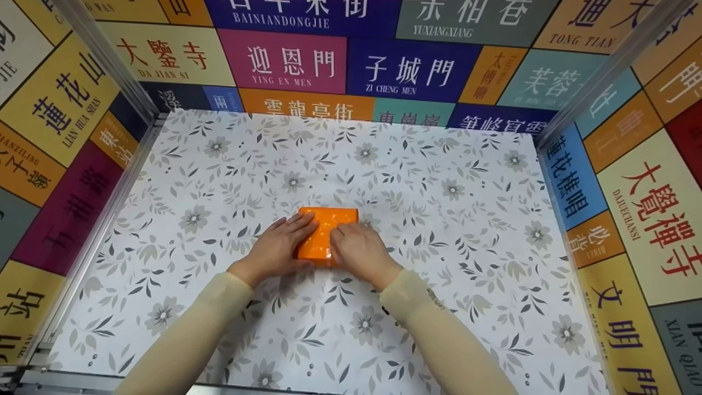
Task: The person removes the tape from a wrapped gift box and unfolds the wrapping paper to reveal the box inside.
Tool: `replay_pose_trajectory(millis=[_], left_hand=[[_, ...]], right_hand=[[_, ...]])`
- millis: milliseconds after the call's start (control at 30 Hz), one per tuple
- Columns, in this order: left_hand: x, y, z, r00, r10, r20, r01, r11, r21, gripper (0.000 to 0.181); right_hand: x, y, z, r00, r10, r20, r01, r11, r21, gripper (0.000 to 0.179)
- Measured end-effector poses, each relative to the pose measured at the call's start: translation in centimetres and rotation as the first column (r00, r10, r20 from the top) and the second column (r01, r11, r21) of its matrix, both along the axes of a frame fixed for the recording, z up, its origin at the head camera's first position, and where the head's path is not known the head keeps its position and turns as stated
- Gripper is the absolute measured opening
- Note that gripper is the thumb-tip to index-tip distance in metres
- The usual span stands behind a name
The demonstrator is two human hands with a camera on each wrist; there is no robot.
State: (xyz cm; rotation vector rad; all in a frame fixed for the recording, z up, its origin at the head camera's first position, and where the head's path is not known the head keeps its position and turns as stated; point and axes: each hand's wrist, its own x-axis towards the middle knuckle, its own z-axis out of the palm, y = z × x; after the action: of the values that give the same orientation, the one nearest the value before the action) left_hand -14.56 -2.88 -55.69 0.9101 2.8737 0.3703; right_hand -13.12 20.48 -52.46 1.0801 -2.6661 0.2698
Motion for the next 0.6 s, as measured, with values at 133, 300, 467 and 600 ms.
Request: replay_pose_trajectory(millis=[133,300,467,600], left_hand=[[0.0,0.0,0.0,1.0,0.002,0.006,-0.002,1.0,-0.002,0.09],[-0.1,0.0,-0.1,1.0,0.001,0.004,-0.001,1.0,-0.009,0.089],[-0.1,0.0,-0.2,1.0,0.003,-0.002,-0.003,1.0,-0.002,0.088],[-0.1,0.0,-0.2,1.0,0.006,0.0,-0.006,1.0,0.002,0.088]], right_hand=[[0.5,0.2,0.1,1.0,0.008,-0.004,-0.008,1.0,-0.002,0.011],[0.9,0.5,0.3,1.0,-0.004,0.003,0.004,1.0,0.001,0.008],[1.2,0.6,0.7,1.0,0.003,-0.005,-0.003,1.0,-0.006,0.007],[1.5,0.7,0.9,1.0,0.013,-0.012,-0.013,1.0,-0.004,0.008]])
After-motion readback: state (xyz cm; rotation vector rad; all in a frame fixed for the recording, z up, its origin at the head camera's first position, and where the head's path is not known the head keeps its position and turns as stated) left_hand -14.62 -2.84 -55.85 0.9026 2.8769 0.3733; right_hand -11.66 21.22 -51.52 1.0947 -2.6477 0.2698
